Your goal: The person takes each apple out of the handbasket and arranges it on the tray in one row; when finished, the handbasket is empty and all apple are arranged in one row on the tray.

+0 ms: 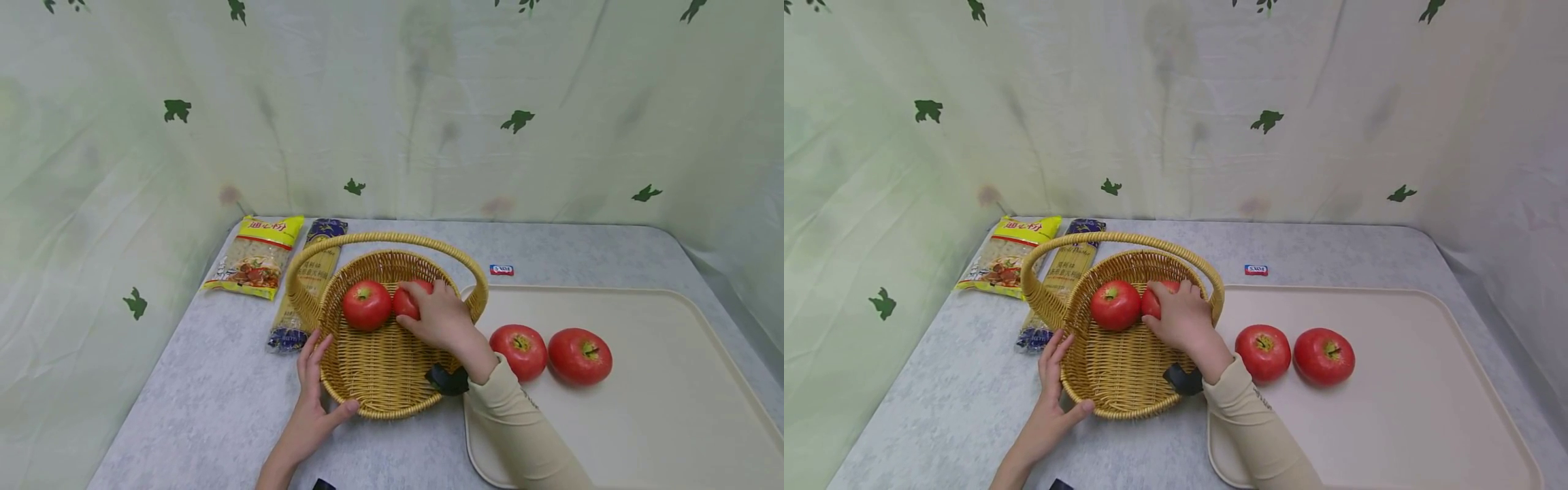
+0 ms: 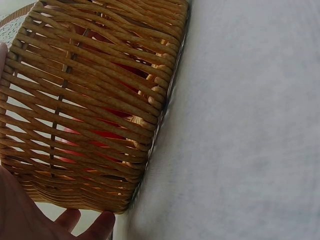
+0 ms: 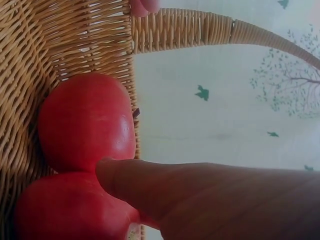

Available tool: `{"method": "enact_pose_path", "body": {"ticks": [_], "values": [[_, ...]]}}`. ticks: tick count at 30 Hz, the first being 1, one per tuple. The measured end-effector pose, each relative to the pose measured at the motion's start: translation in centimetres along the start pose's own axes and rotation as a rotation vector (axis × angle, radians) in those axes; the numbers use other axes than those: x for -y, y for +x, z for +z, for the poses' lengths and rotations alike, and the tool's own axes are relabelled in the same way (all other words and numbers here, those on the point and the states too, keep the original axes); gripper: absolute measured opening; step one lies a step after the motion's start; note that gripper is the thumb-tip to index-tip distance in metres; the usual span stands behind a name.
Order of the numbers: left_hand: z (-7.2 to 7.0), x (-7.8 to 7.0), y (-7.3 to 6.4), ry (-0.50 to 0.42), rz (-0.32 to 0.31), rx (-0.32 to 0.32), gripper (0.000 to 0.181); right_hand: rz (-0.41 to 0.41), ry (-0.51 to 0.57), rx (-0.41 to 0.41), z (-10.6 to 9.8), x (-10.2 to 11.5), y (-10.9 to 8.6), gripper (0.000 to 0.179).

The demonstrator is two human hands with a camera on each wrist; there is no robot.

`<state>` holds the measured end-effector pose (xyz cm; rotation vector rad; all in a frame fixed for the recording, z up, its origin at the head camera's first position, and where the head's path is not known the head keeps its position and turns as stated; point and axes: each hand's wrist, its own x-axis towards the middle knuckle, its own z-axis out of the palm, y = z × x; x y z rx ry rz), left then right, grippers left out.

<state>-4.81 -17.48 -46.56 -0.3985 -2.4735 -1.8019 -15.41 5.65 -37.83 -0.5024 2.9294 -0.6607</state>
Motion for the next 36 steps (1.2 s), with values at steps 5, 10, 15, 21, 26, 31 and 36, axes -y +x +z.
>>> {"method": "enact_pose_path", "body": {"ticks": [5, 10, 15, 21, 26, 31, 36], "values": [[0.03, 0.07, -0.01, 0.002, -0.008, 0.0, 0.095, 0.007, -0.044, 0.021, -0.05, 0.03, 0.07, 0.056], [0.08, 0.15, -0.02, -0.004, -0.012, 0.001, 0.095, 0.012, -0.067, 0.038, -0.04, 0.0, 0.03, 0.057], [0.12, 0.08, -0.02, 0.0, -0.014, -0.002, 0.095, 0.016, -0.054, 0.059, -0.13, 0.02, -0.1, 0.061], [0.13, 0.07, -0.01, -0.002, -0.017, -0.008, 0.096, 0.009, -0.055, 0.089, -0.26, 0.03, -0.19, 0.068], [0.06, -0.03, -0.04, -0.001, -0.011, 0.001, 0.095, 0.008, -0.068, 0.106, -0.18, -0.06, -0.04, 0.071], [0.06, -0.01, -0.03, 0.007, -0.01, -0.002, 0.096, 0.019, -0.063, 0.116, -0.13, -0.06, -0.02, 0.07], [0.1, 0.03, -0.05, 0.005, -0.016, -0.01, 0.096, 0.017, 0.003, 0.125, 0.06, -0.18, -0.04, 0.07]]}}
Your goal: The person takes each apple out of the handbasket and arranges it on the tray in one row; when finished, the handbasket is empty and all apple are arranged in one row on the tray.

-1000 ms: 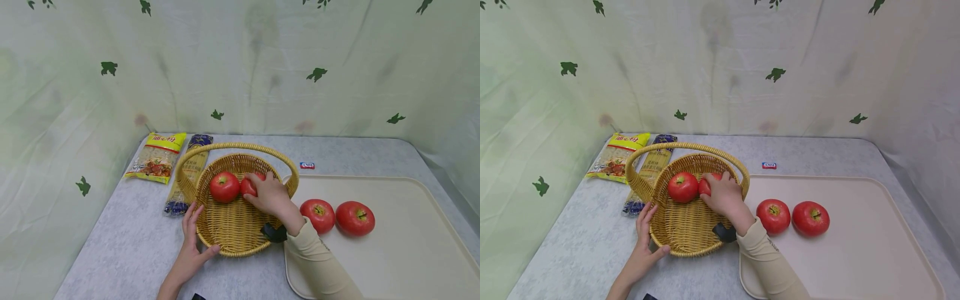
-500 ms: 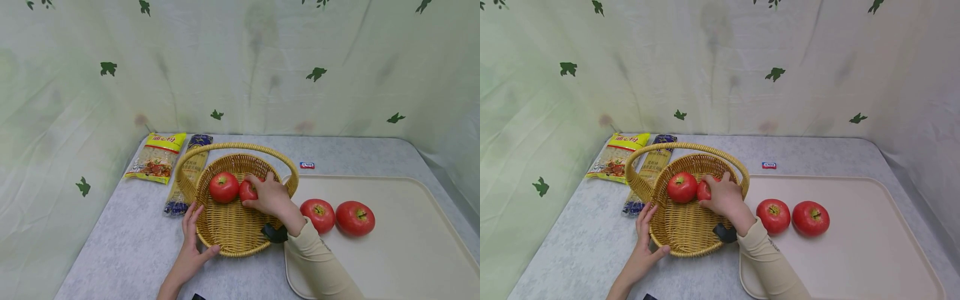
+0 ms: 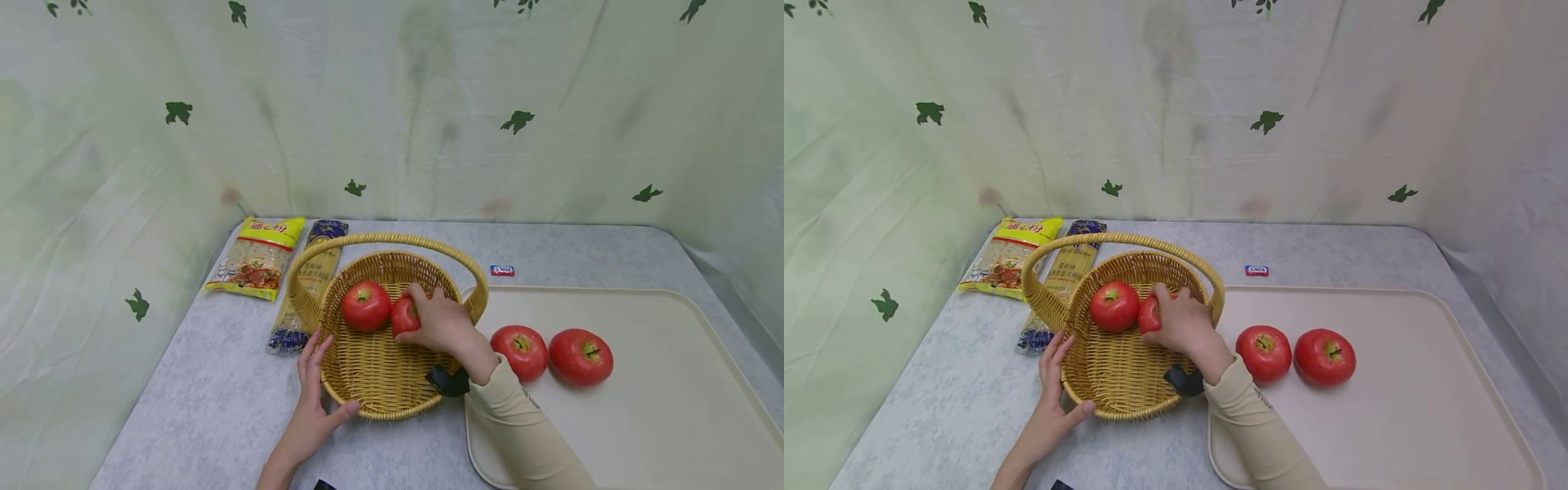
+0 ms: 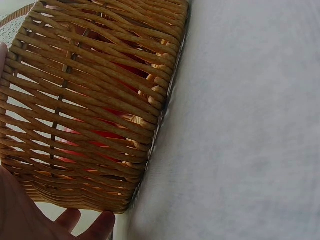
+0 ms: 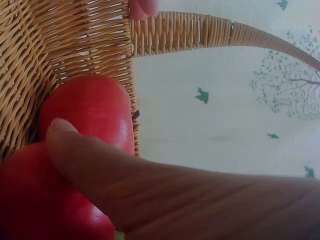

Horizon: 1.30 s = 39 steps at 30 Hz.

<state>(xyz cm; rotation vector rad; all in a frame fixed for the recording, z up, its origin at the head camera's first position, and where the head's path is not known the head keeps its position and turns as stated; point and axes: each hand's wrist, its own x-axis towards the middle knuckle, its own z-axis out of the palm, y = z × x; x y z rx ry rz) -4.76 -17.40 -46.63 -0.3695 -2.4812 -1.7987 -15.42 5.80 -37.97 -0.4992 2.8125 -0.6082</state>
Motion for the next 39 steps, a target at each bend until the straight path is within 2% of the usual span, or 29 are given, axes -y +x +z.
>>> {"method": "enact_pose_path", "body": {"ticks": [5, 22, 29, 39], "values": [[0.0, 0.0, 0.0, 0.006, 0.004, 0.0, 0.096, -0.027, 0.056, 0.013, 0.1, -0.2, -0.1, 0.069], [-0.1, -0.2, -0.1, 0.02, 0.011, 0.004, 0.098, -0.114, -0.073, -0.001, 0.0, 0.0, -0.5, 0.065], [-0.1, -0.2, -0.1, 0.015, 0.014, 0.003, 0.099, -0.151, -0.065, -0.072, 0.0, 0.1, -1.0, 0.061], [-0.1, -0.2, 0.0, 0.01, 0.006, 0.018, 0.096, -0.108, -0.015, -0.182, -0.1, 0.7, -1.9, 0.068]]}}
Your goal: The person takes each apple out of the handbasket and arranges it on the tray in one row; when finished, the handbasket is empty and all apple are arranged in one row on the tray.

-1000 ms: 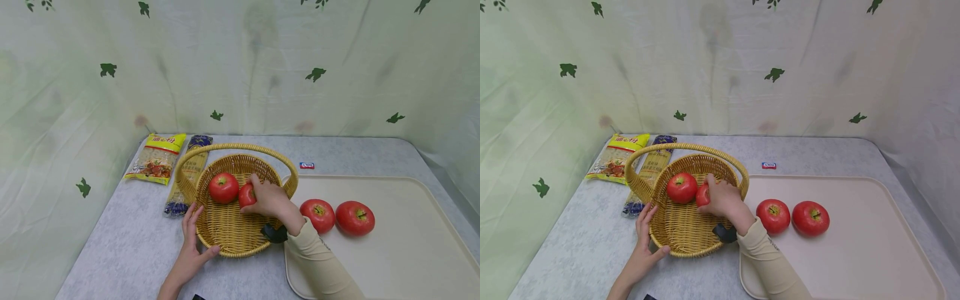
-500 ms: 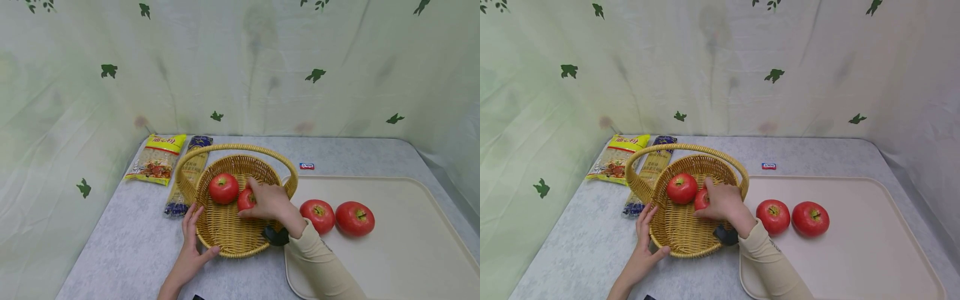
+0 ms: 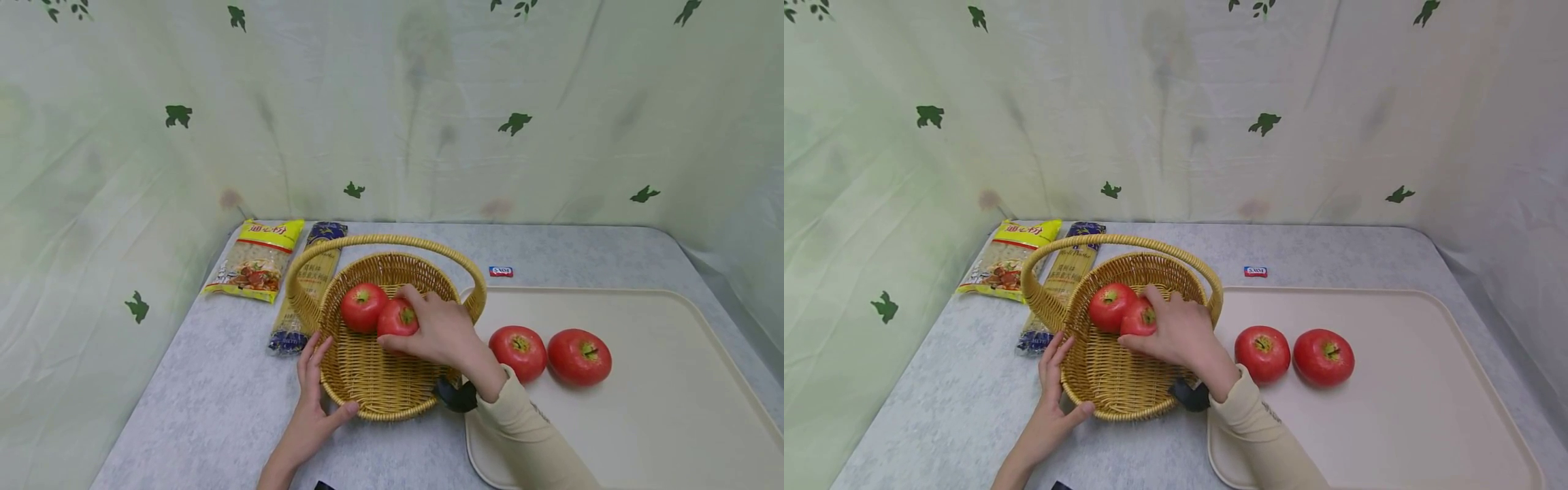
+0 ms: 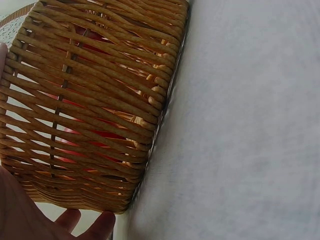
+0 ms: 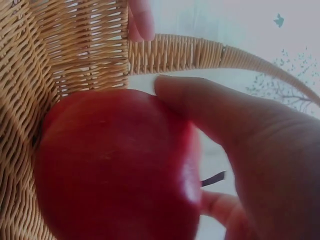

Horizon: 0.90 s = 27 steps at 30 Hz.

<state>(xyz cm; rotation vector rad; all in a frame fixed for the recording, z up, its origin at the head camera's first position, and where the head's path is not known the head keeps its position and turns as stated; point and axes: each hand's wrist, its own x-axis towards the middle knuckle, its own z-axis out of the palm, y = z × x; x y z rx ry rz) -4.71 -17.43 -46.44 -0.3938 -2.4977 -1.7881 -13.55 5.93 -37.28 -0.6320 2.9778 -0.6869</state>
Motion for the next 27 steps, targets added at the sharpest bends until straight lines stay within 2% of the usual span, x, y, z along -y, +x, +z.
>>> {"method": "enact_pose_path", "body": {"ticks": [9, 18, 27], "values": [[0.0, 0.2, 0.0, -0.001, -0.006, -0.009, 0.096, 0.001, 0.029, -0.117, -0.3, 0.7, -1.0, 0.072], [0.0, 0.0, 0.0, -0.008, -0.009, -0.003, 0.095, -0.071, 0.113, -0.257, -0.4, 0.6, -2.0, 0.067], [0.0, -0.1, 0.0, -0.018, -0.011, -0.01, 0.097, -0.14, 0.186, -0.304, -0.6, 0.6, -3.3, 0.069]]}}
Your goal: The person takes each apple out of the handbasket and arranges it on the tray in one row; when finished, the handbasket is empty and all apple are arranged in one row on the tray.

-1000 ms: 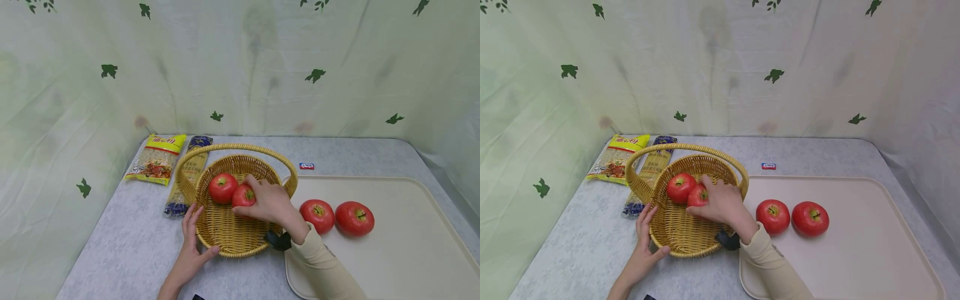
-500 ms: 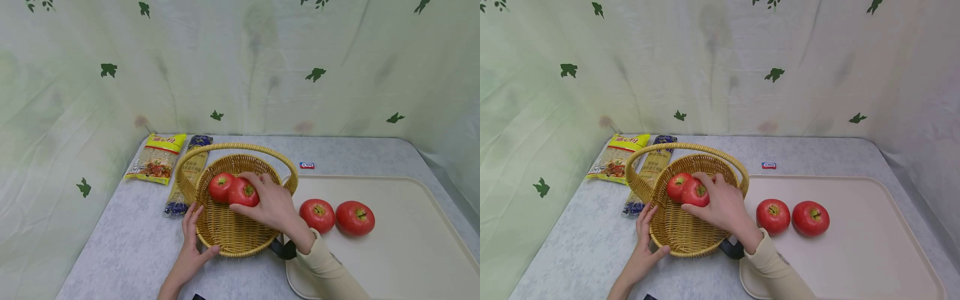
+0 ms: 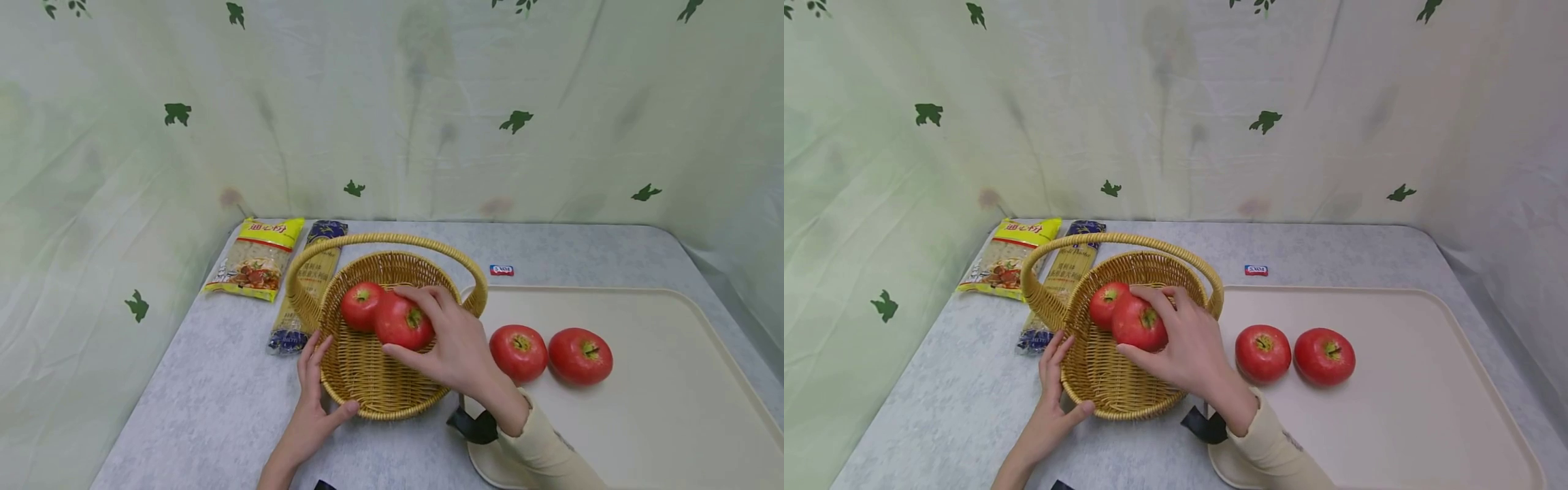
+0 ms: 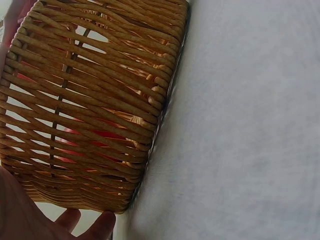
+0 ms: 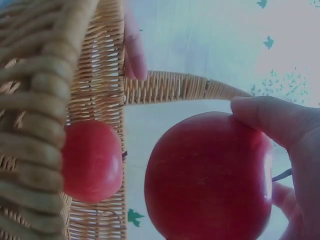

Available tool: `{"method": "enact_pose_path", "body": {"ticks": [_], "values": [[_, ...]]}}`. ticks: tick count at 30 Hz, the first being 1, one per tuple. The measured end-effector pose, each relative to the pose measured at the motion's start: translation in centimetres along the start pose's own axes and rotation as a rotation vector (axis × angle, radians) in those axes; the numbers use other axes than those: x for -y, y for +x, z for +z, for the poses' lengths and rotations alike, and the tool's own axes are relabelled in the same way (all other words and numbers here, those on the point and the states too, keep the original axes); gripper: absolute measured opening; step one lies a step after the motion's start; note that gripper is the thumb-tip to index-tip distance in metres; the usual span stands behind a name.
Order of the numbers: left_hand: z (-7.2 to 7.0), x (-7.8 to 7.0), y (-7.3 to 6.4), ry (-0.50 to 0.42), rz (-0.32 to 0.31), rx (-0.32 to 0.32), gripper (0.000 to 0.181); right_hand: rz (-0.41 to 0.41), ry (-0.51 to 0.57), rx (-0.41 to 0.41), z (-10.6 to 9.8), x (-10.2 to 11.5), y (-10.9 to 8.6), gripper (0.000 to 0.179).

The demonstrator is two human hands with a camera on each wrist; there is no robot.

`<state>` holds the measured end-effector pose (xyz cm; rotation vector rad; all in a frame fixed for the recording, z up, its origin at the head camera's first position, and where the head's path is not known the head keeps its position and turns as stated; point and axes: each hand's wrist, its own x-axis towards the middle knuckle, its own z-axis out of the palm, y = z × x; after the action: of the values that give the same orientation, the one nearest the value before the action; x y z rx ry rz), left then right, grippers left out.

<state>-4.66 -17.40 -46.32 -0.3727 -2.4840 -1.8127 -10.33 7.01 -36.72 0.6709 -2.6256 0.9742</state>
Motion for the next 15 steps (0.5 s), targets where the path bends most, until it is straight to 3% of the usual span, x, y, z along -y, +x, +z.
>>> {"method": "enact_pose_path", "body": {"ticks": [15], "values": [[0.0, 0.3, 0.0, 0.004, 0.005, 0.003, 0.096, -0.103, 0.158, -0.097, -1.5, -0.3, -2.2, 0.073]]}}
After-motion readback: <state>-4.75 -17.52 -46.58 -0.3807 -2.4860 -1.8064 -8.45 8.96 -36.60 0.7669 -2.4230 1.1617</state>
